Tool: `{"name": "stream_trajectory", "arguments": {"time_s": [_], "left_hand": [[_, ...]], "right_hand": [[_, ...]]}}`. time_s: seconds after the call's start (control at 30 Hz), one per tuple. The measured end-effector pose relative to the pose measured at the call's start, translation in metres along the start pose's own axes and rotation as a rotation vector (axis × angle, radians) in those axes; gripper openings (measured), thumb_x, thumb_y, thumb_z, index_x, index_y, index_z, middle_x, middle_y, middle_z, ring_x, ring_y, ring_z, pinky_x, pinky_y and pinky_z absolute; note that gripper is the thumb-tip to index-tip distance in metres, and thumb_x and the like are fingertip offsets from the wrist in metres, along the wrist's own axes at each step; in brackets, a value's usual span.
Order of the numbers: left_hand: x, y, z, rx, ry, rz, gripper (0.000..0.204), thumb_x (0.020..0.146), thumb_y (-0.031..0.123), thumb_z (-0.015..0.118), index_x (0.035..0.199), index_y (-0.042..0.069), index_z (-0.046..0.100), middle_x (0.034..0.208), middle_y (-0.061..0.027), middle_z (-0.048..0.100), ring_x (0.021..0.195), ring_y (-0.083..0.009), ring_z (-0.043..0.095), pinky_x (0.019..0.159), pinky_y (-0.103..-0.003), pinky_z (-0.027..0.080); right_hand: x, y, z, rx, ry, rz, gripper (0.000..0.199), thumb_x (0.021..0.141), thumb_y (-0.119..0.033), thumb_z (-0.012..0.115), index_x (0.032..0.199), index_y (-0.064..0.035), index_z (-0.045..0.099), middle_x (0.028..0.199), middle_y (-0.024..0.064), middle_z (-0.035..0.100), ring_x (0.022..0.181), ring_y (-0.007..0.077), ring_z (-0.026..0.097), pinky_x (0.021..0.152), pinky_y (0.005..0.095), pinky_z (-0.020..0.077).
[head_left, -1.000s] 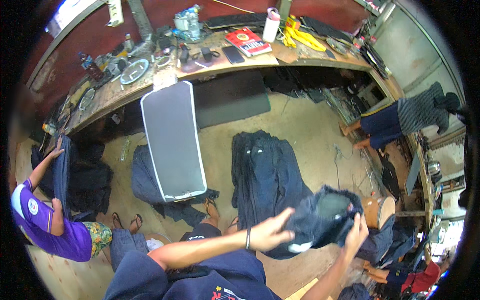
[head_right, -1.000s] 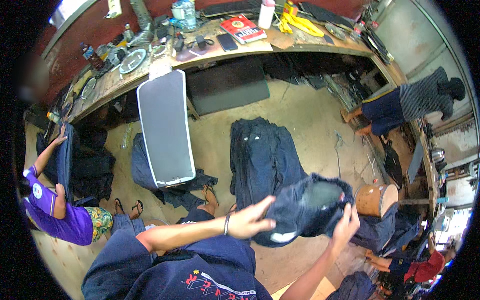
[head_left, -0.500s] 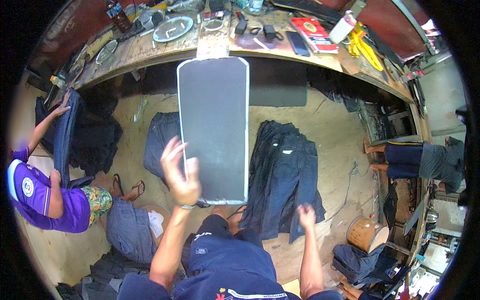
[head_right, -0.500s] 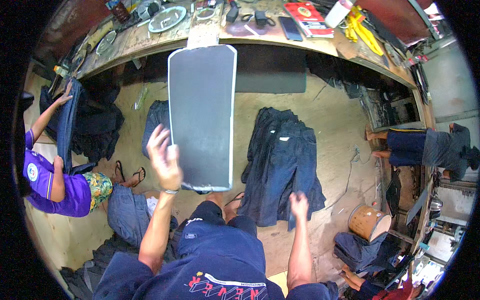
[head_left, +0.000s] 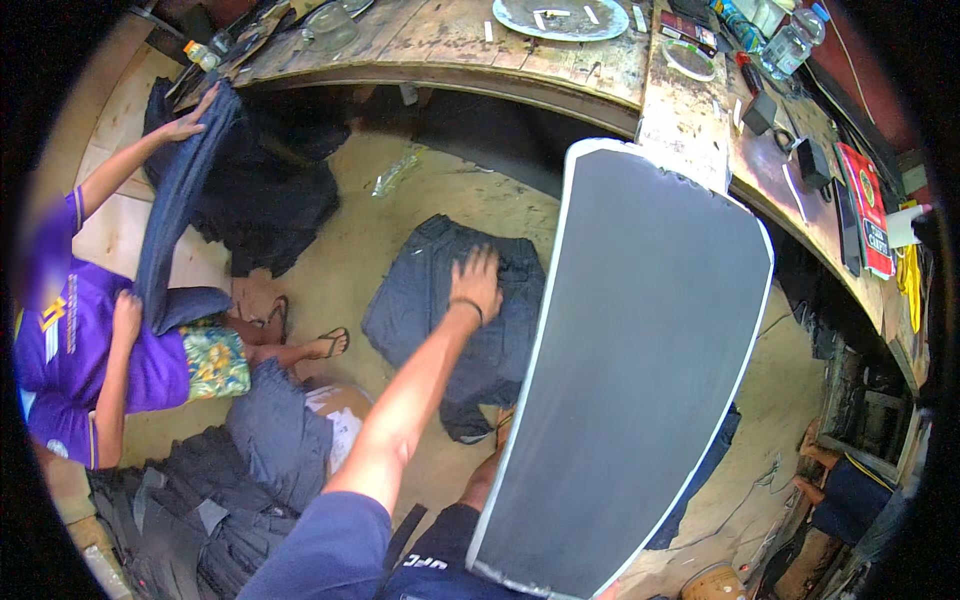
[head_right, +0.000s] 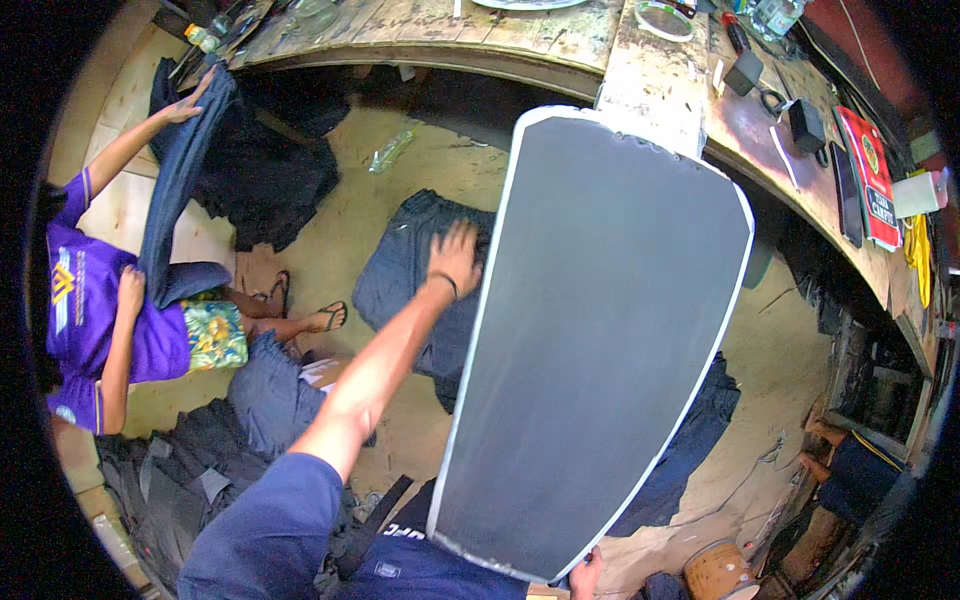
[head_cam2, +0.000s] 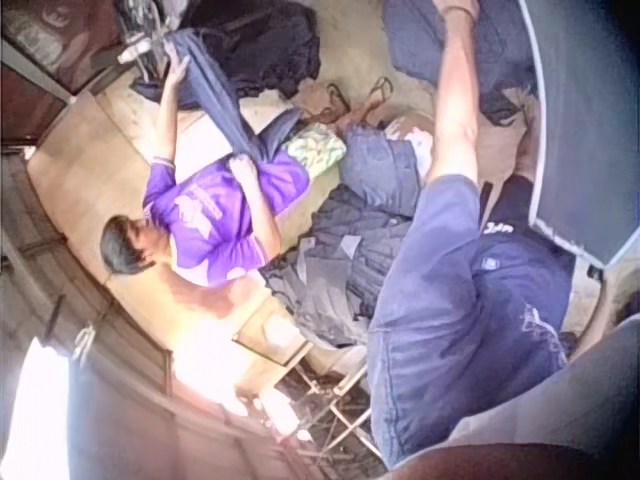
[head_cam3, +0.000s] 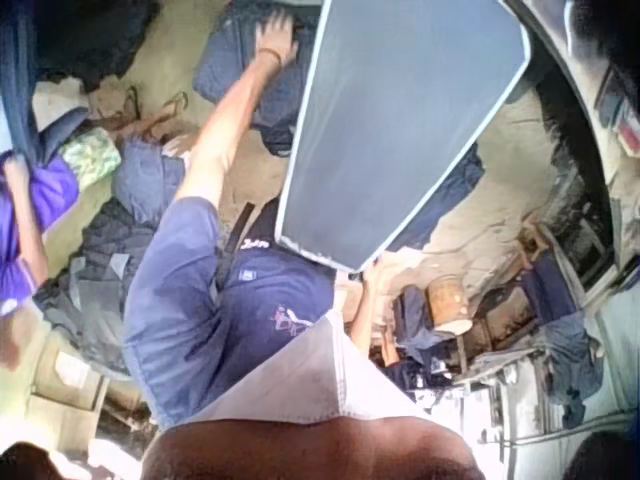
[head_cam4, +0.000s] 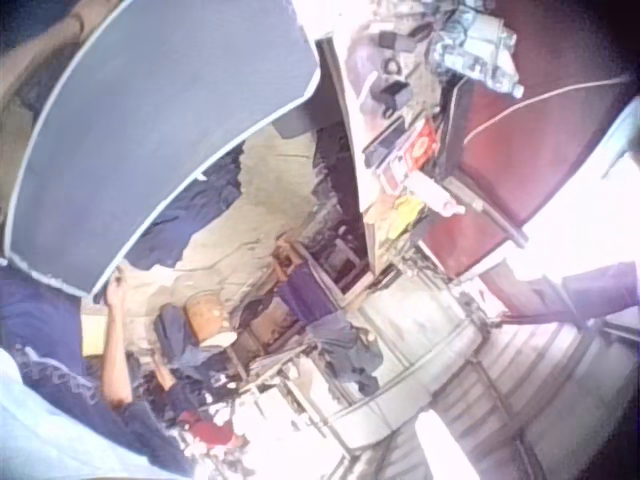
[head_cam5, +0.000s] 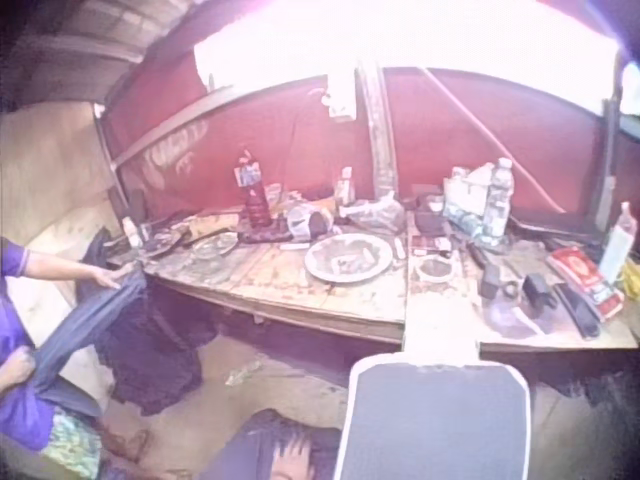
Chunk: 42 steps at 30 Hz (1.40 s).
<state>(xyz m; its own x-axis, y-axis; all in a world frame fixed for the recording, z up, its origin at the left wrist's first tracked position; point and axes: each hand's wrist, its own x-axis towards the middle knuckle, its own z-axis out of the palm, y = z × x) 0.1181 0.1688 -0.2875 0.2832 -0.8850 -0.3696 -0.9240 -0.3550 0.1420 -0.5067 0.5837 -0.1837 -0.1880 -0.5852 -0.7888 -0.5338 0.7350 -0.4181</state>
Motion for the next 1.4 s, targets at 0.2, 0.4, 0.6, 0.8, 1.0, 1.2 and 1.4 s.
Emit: {"name": "stream_trajectory", "arguments": {"time_s": [0.2,0.4,0.6,0.8,1.0,1.2,1.4], "left_hand": [[0.088,-0.036,-0.023,0.416,-0.385,-0.027,0.099,0.093,0.043,0.075,0.174,0.014,0.025,0.173,-0.0131,0.043,0.162,-0.0296,0.037,0.129,-0.073,0.019],[-0.085,-0.009,0.04,0.232,-0.509,0.445,0.065,0.1,0.045,0.059,0.152,0.007,0.052,0.115,-0.0246,0.078,0.108,-0.0423,0.076,0.093,-0.055,0.06],[-0.405,0.045,-0.017,-0.215,-0.567,0.775,0.045,0.1,0.027,0.059,0.144,0.02,0.065,0.125,-0.0153,0.077,0.109,-0.035,0.077,0.088,-0.053,0.063],[-0.476,0.058,-0.134,-0.154,-0.767,0.809,0.045,0.104,0.048,0.063,0.144,0.026,0.058,0.124,-0.0178,0.071,0.1,-0.0386,0.078,0.078,-0.051,0.065],[-0.483,0.089,-0.182,-0.178,-0.607,1.195,0.027,0.104,0.033,0.06,0.128,0.021,0.061,0.118,-0.0141,0.065,0.104,-0.0343,0.074,0.071,-0.046,0.065],[-0.439,0.078,-0.188,-0.224,-0.344,0.935,0.043,0.103,0.029,0.063,0.145,0.022,0.058,0.102,-0.0145,0.066,0.09,-0.0349,0.075,0.07,-0.049,0.063],[-0.314,0.093,-0.256,-0.172,0.074,0.982,0.023,0.094,0.035,0.074,0.101,0.014,0.067,0.087,-0.0089,0.067,0.078,-0.0314,0.075,0.065,-0.048,0.063]], "right_hand": [[-0.001,-0.066,0.018,0.009,0.035,-0.039,0.048,0.1,-0.028,0.07,0.142,-0.0052,0.066,0.129,0.0243,0.072,0.118,0.037,0.069,0.102,0.0475,0.054],[-0.034,-0.121,0.047,-0.111,0.025,-0.112,0.054,0.098,-0.032,0.07,0.146,-0.0077,0.063,0.14,0.0259,0.067,0.13,0.042,0.061,0.11,0.0515,0.0491],[-0.101,-0.24,0.063,-0.553,-0.322,-0.504,0.06,0.097,-0.036,0.069,0.15,-0.0103,0.06,0.15,0.0275,0.061,0.142,0.047,0.054,0.118,0.0555,0.0443],[-0.137,-0.322,0.03,-0.98,-0.946,-0.412,0.072,0.1,-0.05,0.067,0.162,-0.0227,0.044,0.121,0.0271,0.077,0.115,0.0484,0.072,0.103,0.0566,0.0567],[-0.141,-0.343,-0.001,-0.87,-1.148,-0.497,0.086,0.092,-0.052,0.074,0.166,-0.0244,0.041,0.143,0.026,0.069,0.128,0.0463,0.068,0.111,0.0547,0.0534],[-0.15,-0.339,-0.035,-0.706,-0.482,-0.386,0.077,0.086,-0.064,0.082,0.132,-0.0043,0.066,0.114,0.0261,0.078,0.113,0.0399,0.076,0.097,0.0485,0.0585],[-0.136,-0.43,-0.065,-0.296,-0.041,-0.645,0.055,0.092,-0.053,0.083,0.111,-0.0038,0.069,0.093,0.0157,0.075,0.088,0.0246,0.072,0.083,0.0408,0.0571]]}}
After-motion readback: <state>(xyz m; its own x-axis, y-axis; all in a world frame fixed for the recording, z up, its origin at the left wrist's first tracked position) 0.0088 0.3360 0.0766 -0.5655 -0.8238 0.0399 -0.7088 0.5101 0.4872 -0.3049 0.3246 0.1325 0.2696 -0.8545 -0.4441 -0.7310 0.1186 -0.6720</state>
